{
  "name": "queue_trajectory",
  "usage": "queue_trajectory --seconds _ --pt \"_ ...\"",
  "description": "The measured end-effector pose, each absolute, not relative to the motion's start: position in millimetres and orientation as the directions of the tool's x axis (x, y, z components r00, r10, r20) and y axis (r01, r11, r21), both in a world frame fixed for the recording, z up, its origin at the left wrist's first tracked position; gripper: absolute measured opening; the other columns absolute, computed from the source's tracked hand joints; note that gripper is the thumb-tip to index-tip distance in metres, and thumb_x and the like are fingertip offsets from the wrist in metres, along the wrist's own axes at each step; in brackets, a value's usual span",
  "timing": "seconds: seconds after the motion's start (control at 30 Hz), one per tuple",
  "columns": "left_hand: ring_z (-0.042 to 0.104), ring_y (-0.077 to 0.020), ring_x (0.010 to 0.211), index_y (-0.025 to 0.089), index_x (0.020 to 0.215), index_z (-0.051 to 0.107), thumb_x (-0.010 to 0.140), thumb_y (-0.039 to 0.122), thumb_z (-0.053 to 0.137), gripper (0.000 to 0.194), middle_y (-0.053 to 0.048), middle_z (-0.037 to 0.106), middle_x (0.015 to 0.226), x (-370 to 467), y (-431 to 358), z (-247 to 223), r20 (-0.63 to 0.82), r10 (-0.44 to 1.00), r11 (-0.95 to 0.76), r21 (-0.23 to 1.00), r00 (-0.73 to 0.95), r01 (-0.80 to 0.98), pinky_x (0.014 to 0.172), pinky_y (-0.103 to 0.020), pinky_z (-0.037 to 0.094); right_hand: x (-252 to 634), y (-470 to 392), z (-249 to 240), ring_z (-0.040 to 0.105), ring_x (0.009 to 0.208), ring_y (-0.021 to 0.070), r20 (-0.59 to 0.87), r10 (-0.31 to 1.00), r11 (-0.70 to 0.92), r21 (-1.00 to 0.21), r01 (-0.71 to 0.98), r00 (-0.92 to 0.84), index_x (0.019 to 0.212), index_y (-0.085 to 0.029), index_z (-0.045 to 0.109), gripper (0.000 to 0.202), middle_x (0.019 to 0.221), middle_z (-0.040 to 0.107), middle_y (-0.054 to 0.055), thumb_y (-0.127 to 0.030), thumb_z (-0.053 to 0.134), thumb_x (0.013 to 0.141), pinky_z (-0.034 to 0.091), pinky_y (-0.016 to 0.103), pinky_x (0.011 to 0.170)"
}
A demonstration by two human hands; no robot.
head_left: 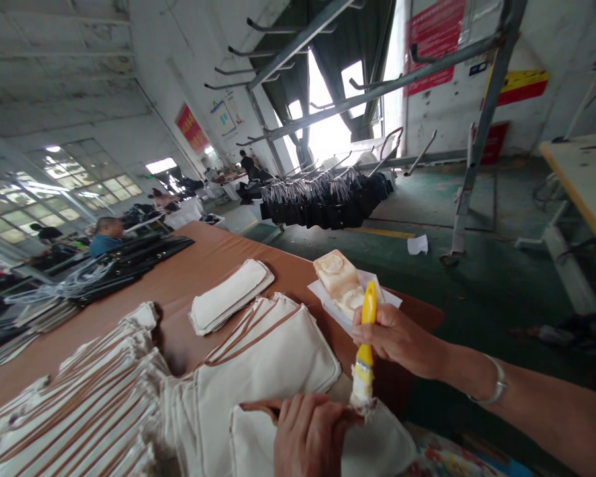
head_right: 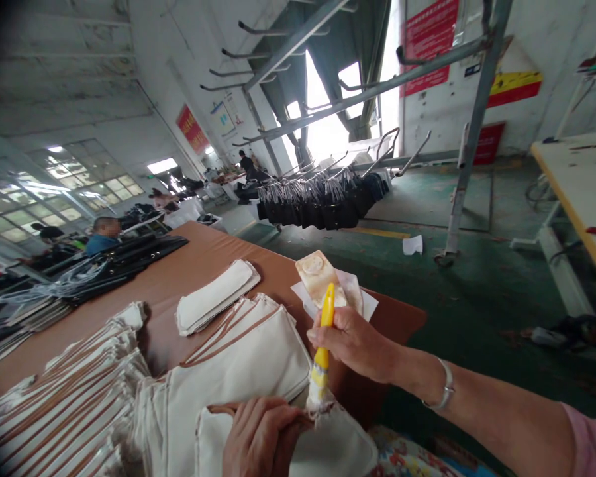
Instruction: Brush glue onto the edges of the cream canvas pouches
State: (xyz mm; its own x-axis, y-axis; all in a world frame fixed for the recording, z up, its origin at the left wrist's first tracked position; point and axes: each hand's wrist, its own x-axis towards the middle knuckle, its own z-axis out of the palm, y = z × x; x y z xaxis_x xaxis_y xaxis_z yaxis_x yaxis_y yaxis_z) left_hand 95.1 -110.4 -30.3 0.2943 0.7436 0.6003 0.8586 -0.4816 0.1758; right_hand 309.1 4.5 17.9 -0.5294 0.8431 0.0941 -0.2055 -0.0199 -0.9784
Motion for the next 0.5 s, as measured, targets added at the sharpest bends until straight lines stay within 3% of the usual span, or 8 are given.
queue_trajectory --seconds 0.07,0.2,0.33,0.43,0.5 --pt "0.06 -0.0162 0.069 0.025 0.085 0.06 0.095 0.028 0.052 0.013 0.0 0.066 0.075 93.5 -112.5 -32.1 0.59 0.757 -0.463 0.18 0.282 0.868 0.07 -0.03 0.042 312.9 3.6 14.5 0.028 0.042 0.0048 0.047 0.846 -0.12 -0.954 -0.275 -0.531 0.075 -0.015 0.055 0.024 0.055 0.044 -0.005 -0.036 0.065 0.083 0.018 0.02 0.039" --pt "0.062 -0.0181 0.077 0.024 0.085 0.057 0.097 0.033 0.048 0.017 -0.002 0.066 0.08 90.7 -114.4 -30.4 0.565 0.811 -0.33 0.224 0.153 0.917 0.073 -0.03 0.044 330.2 8.7 9.0 0.024 0.035 0.0046 0.004 0.953 -0.138 -0.885 -0.445 -0.304 0.074 -0.016 0.057 0.022 0.043 0.036 -0.009 -0.033 0.069 0.08 0.013 0.019 0.037" --pt "0.062 -0.0201 0.076 0.024 0.083 0.057 0.093 0.029 0.051 0.013 -0.001 0.065 0.079 93.1 -103.7 -0.4 0.377 0.926 -0.137 0.274 0.025 0.952 0.068 -0.03 0.043 344.6 12.3 5.4 0.025 0.032 0.0053 -0.004 0.984 -0.105 -0.819 -0.564 -0.178 0.068 -0.016 0.059 0.022 0.039 0.034 -0.008 -0.031 0.069 0.081 0.017 0.02 0.036" --pt "0.06 -0.0172 0.072 0.022 0.081 0.058 0.089 0.027 0.057 0.009 0.0 0.065 0.077 91.8 -87.5 50.4 0.203 0.979 -0.094 0.404 0.011 0.91 0.063 -0.026 0.042 355.1 14.1 8.3 0.027 0.032 0.0053 -0.004 0.995 -0.066 -0.758 -0.649 -0.098 0.065 -0.016 0.06 0.022 0.039 0.035 -0.007 -0.029 0.068 0.082 0.02 0.02 0.036" --pt "0.057 -0.014 0.069 0.021 0.08 0.059 0.087 0.029 0.062 0.01 0.002 0.062 0.074 85.5 -76.4 92.2 0.148 0.986 -0.149 0.556 0.078 0.818 0.062 -0.023 0.042 364.8 17.0 15.5 0.027 0.031 0.0044 -0.026 0.999 -0.052 -0.718 -0.694 -0.047 0.066 -0.016 0.061 0.022 0.04 0.035 -0.007 -0.028 0.065 0.084 0.019 0.02 0.035"
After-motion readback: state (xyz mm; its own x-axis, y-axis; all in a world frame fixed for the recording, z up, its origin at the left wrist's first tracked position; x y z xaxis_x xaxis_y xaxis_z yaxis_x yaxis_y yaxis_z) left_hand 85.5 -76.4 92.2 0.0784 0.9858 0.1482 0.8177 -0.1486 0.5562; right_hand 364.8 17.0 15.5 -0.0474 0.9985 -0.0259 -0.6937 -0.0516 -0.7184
